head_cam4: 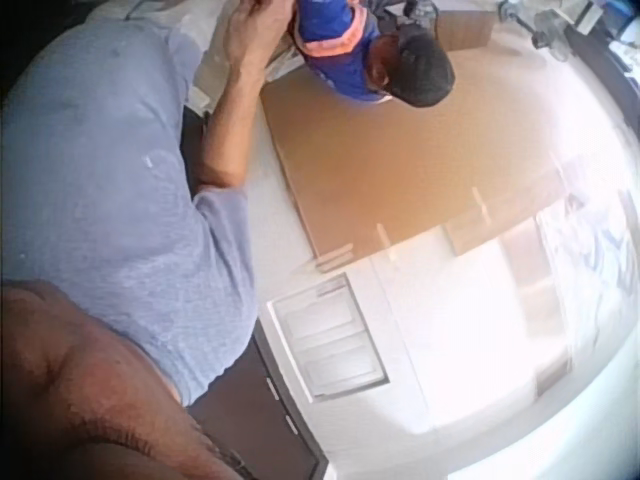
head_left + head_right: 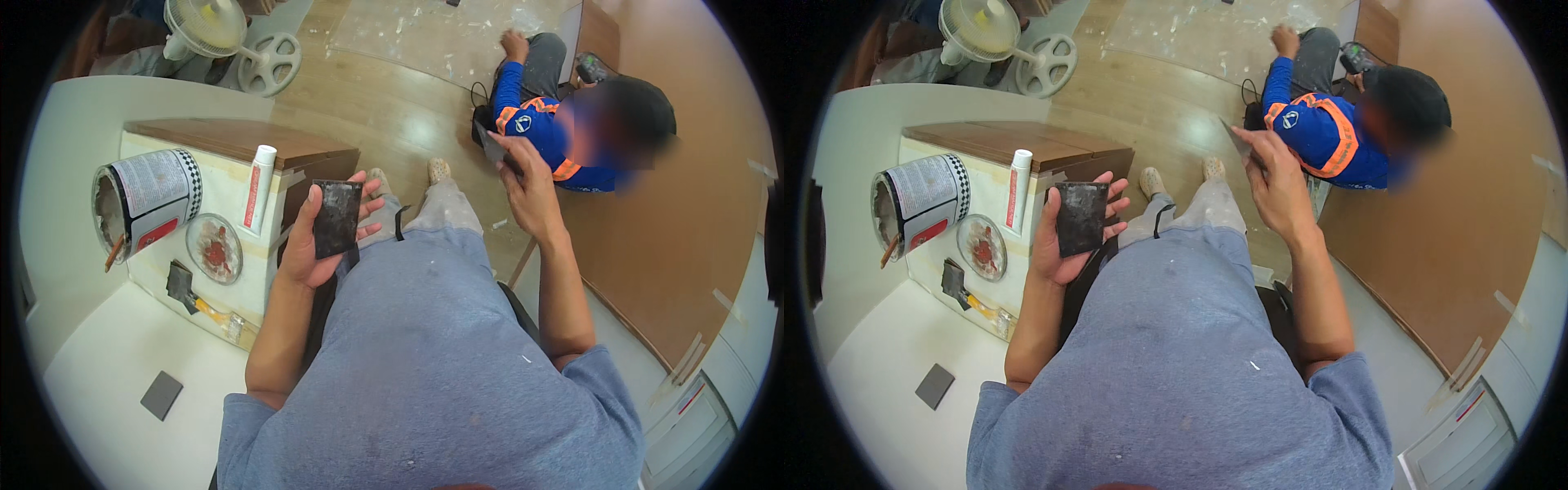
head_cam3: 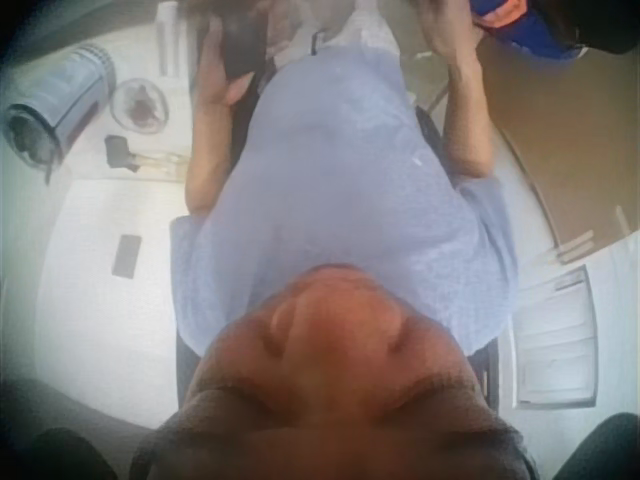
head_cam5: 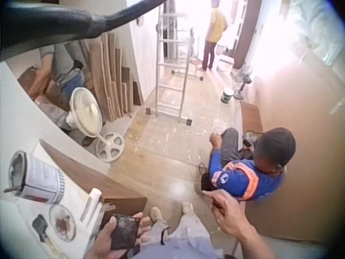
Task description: The person washes their hands at a sink, then moves to a countertop to mix a gray paste in a bucket using a wooden stick. They transfer some of the paste onto a small square tile and continue mixing.
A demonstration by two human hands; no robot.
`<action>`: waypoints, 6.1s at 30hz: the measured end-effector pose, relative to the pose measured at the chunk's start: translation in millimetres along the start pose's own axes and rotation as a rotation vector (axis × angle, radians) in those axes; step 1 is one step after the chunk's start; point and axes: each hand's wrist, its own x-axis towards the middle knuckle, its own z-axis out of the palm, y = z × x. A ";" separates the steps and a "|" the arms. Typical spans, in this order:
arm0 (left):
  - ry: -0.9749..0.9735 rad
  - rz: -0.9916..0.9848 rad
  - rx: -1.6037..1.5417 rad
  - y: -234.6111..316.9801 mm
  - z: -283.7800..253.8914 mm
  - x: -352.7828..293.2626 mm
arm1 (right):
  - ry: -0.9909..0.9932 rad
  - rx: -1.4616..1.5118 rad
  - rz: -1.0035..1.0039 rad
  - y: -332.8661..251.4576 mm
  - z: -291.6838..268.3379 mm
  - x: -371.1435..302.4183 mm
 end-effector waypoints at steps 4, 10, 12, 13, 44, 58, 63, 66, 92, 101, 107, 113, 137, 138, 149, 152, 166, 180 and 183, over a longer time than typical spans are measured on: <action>0.037 0.050 -0.055 1.8 -0.3 -6.8 | -0.004 0.011 0.053 -7.4 7.1 -14.8; 0.137 0.036 -0.034 4.4 6.8 -5.0 | 0.011 -0.014 -0.077 -13.7 -7.7 5.8; 0.148 0.092 -0.034 -1.3 8.1 2.2 | -0.015 -0.033 -0.130 -11.9 -1.8 18.9; 0.156 0.129 -0.039 -6.6 15.0 8.4 | -0.099 -0.073 -0.144 -26.0 -1.1 25.2; -0.107 0.323 0.142 79.3 34.0 -75.6 | -0.684 1.564 0.267 -190.4 94.0 98.0; 0.171 0.782 -0.165 124.1 -1.9 -116.3 | -0.833 1.122 0.255 -204.8 132.8 135.7; 0.310 0.806 -0.050 109.9 -13.7 -106.3 | -0.417 1.046 0.165 -227.7 162.4 178.6; 0.386 0.700 -0.134 107.5 -24.6 -96.3 | -0.436 1.013 -0.014 -238.8 182.1 172.3; 0.654 0.410 0.048 142.9 -34.8 -5.8 | -0.197 0.142 -0.675 -202.4 133.6 164.9; 0.506 0.558 0.297 118.9 -30.1 9.3 | -0.189 0.016 -0.711 -209.5 156.6 143.6; 0.474 0.524 0.101 118.9 -9.0 -2.1 | -0.157 -0.060 -0.507 -186.3 147.7 170.3; 0.474 0.534 0.422 92.9 -59.0 -4.2 | -0.234 0.029 -0.820 -209.9 157.1 118.8; 0.552 0.467 0.163 112.9 -5.3 -13.4 | -0.114 0.119 -0.436 -153.4 131.9 158.2; 0.555 0.472 0.163 115.8 -10.6 -15.4 | -0.113 0.146 -0.425 -153.2 134.4 158.6; 0.454 0.489 -0.202 110.3 -23.0 -37.5 | -0.355 1.260 -0.008 -192.3 158.0 156.2; 0.508 0.547 -0.082 107.0 -10.8 -37.0 | -0.490 1.414 0.198 -214.6 168.6 152.2; 1.008 1.014 0.554 133.8 -5.3 -54.5 | -0.742 0.942 -0.132 -223.1 143.7 208.5; 1.140 0.531 0.196 74.0 -89.3 -38.7 | -0.818 0.521 -0.123 -187.6 184.6 198.3; 1.089 0.526 0.131 82.7 -93.0 -31.2 | -0.825 0.480 -0.181 -193.9 190.2 201.0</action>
